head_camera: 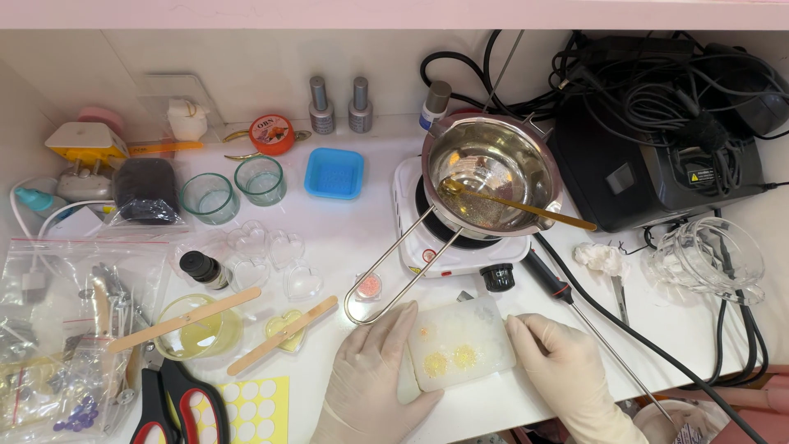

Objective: Pouring melted wax into molds and preparing candle materials on a workbench.

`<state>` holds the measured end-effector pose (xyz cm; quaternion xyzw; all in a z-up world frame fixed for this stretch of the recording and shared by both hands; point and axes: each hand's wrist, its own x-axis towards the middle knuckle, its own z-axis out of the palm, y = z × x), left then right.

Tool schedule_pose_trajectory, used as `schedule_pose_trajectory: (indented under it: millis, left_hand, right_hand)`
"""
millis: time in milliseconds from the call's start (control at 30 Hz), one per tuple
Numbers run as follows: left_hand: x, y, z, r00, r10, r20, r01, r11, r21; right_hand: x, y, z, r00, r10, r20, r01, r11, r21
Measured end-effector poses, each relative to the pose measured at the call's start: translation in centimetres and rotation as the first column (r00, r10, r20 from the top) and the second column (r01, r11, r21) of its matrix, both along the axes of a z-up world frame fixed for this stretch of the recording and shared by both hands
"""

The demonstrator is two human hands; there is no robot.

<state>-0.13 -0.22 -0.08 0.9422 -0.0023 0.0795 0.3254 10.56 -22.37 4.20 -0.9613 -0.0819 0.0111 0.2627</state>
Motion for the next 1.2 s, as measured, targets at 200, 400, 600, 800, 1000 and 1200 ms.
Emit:
schedule_pose_trajectory:
  millis: [200,400,600,800,1000,1200]
  left_hand:
    - [0.1,0.0,0.1,0.997,-0.006,-0.078,0.007,1.0,0.016]
    - [-0.3,-0.1,0.2,1.0,-0.006,0.014,0.007,1.0,-0.013]
    - [-2.5,1.3,1.2,0.982,-0.011,0.189,0.029,0.995,-0.091]
    - [-7.5,7.4,1.4,0.858,0.233,0.459,-0.234,0.971,-0.054]
    - [-10.4,12.2,5.7,0.664,0.638,0.39,-0.599,0.766,-0.233]
    - [-8.9,15.7,8.7,0.746,0.655,0.118,-0.654,0.755,-0.057]
  right_hand:
    - [-0.7,0.3,-0.4,0.999,-0.028,0.039,0.029,0.999,-0.026]
    - [-0.8,0.4,-0.3,0.999,-0.041,0.026,0.042,0.999,-0.019]
    - [-0.7,0.4,-0.4,0.981,-0.179,-0.076,0.178,0.984,-0.021]
    - [-0.8,0.1,-1.2,0.958,-0.249,-0.14,0.247,0.969,-0.032]
    - [-0.8,0.1,-2.1,0.975,-0.218,-0.042,0.221,0.973,0.072]
    - [-0.9,0.3,-2.3,0.978,-0.204,-0.031,0.206,0.977,0.059]
